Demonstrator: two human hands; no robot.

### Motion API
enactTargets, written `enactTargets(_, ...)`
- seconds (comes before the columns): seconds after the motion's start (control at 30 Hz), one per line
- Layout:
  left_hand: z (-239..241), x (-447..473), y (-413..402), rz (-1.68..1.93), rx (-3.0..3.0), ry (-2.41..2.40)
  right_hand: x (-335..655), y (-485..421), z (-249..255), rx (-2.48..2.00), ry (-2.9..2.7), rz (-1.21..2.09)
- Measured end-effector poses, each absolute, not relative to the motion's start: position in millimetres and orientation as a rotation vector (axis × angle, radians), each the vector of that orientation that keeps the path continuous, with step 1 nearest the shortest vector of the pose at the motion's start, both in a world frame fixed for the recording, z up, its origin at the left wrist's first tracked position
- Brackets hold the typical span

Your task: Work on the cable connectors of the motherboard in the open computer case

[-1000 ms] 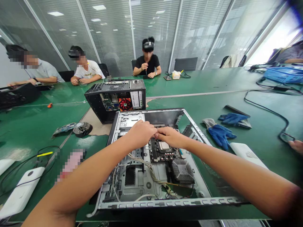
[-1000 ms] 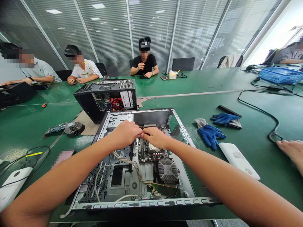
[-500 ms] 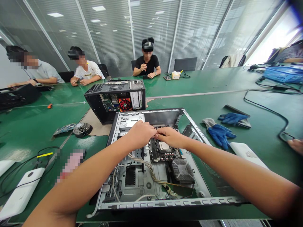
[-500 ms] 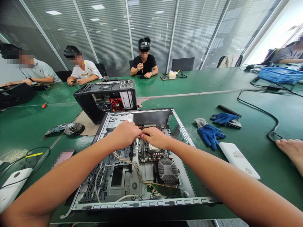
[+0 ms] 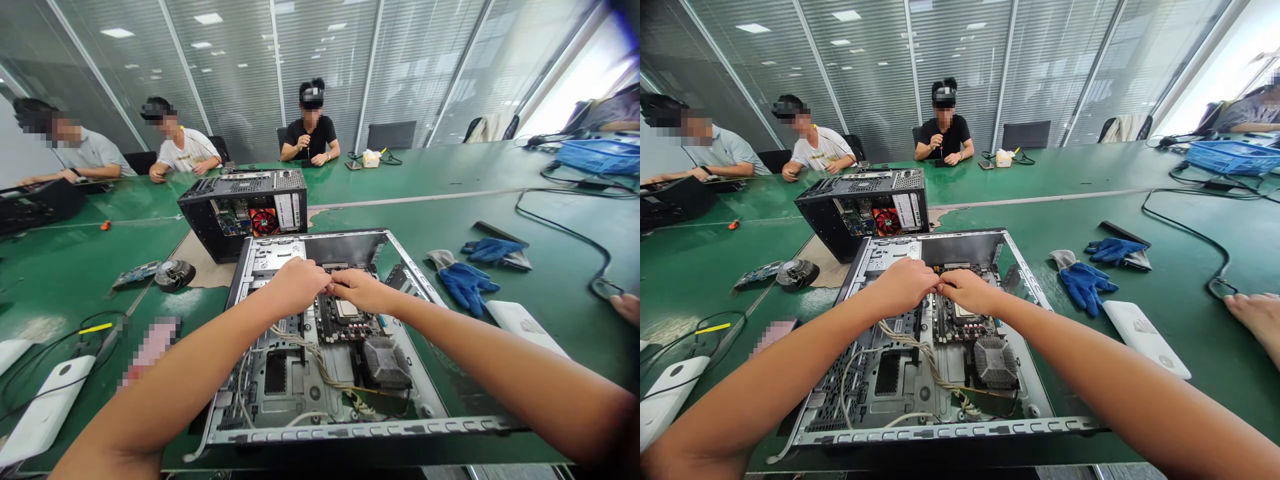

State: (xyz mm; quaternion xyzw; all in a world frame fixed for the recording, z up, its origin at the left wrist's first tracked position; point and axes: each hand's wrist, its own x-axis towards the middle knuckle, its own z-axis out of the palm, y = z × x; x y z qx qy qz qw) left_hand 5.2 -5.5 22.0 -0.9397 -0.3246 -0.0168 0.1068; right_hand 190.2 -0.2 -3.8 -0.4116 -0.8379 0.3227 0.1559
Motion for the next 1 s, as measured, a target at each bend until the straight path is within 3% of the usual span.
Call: enactTargets(1.0, 24.2, 4.7, -4.1, -0.119, -2.712, -0.967, 191.0, 0.1, -1.8, -1.147, -2.373, 0.925)
